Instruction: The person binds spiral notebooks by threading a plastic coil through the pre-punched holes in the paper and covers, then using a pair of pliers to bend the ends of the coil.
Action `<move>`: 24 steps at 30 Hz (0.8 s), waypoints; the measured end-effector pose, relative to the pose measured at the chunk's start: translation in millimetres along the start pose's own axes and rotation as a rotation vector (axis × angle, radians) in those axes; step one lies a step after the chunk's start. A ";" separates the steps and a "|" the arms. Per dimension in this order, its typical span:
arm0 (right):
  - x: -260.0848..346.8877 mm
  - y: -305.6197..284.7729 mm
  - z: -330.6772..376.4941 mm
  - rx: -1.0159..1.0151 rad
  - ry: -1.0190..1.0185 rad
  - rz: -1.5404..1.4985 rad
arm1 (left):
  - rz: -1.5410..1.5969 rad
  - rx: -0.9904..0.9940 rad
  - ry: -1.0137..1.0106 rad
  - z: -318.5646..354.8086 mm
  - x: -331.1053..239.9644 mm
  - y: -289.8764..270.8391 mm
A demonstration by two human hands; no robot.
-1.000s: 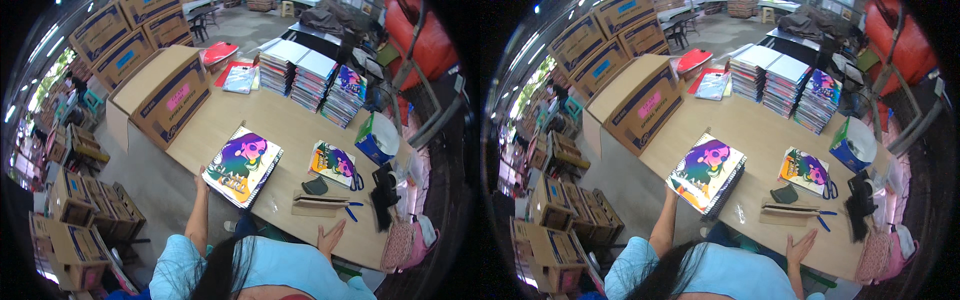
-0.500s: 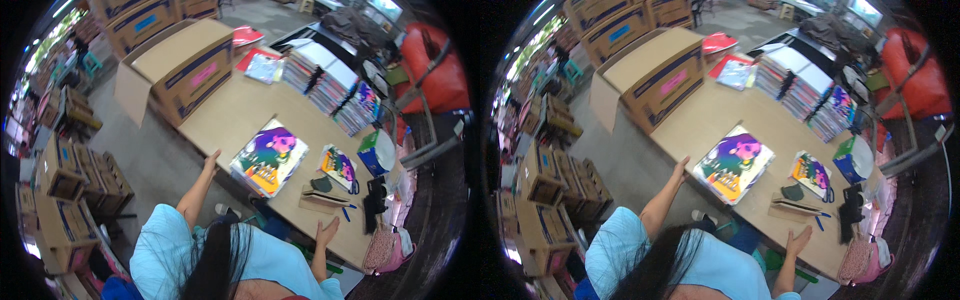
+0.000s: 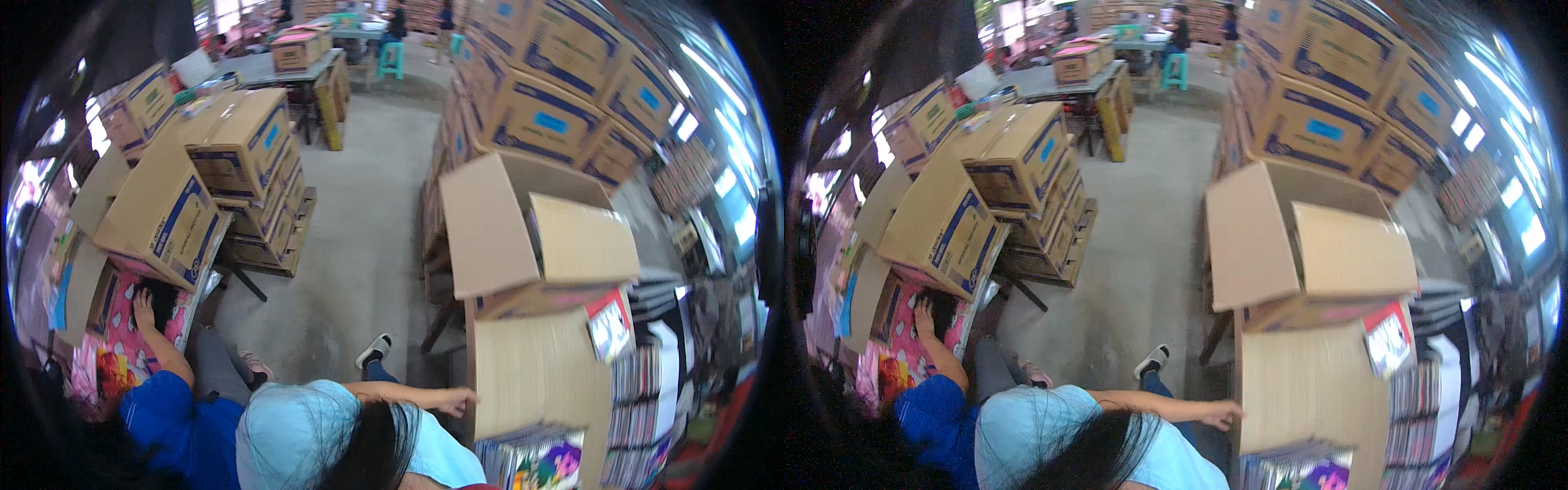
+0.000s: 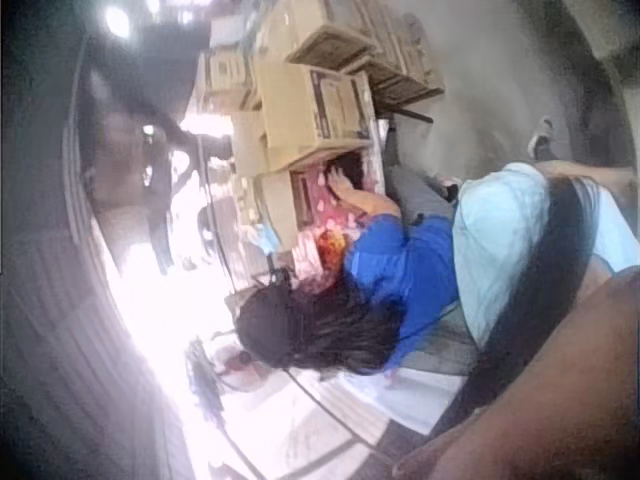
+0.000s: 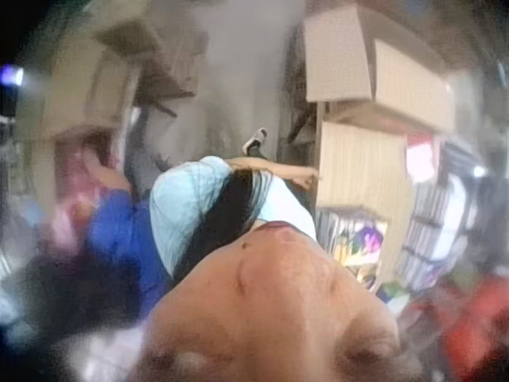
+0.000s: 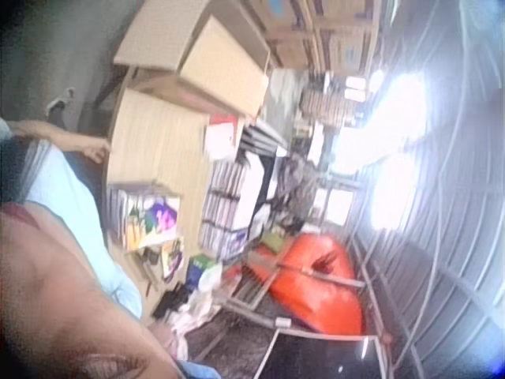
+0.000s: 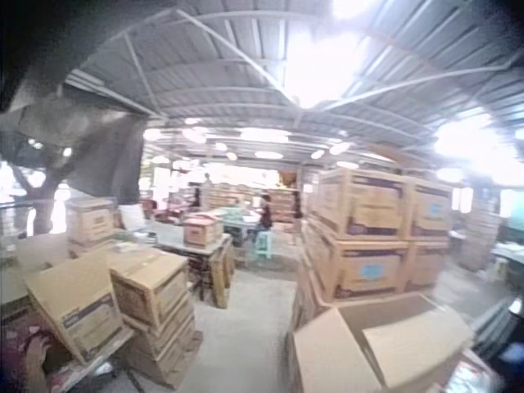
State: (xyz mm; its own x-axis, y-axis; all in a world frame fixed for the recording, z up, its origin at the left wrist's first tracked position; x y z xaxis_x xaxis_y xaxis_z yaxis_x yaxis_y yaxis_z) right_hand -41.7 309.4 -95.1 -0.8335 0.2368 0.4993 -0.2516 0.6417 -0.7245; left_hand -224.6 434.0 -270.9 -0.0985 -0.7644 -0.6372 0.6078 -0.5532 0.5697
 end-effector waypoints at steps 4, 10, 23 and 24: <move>88.0 152.1 -57.2 0.324 -0.065 -0.177 | -0.921 0.402 -0.080 115.0 -66.0 -27.0; 293.5 348.2 -125.8 0.827 -0.179 -0.395 | -1.691 -0.567 -0.233 301.1 -212.6 -383.7; 404.1 646.9 -91.6 1.494 0.250 -0.218 | -0.618 -1.597 1.579 894.3 -597.2 -391.7; 398.4 656.7 -85.8 1.499 0.314 -0.178 | -0.805 -1.608 1.660 910.6 -625.7 -365.1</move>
State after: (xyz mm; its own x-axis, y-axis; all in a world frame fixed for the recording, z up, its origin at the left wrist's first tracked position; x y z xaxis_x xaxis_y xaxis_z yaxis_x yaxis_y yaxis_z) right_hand -496.9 887.8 -331.1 -0.6544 0.5017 0.5657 -0.7410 -0.5746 -0.3476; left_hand -1102.4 812.7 392.5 -0.5656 0.5737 -0.5924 0.7266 0.6864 -0.0290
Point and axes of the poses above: each hand's wrist, its own z-axis away from the middle knuckle, its own y-axis out of the palm, x = y × z, the point moved 10 cm from there along -z, towards the middle knuckle, and after that the axes turned 13 degrees about -z, right-handed, at the moved point
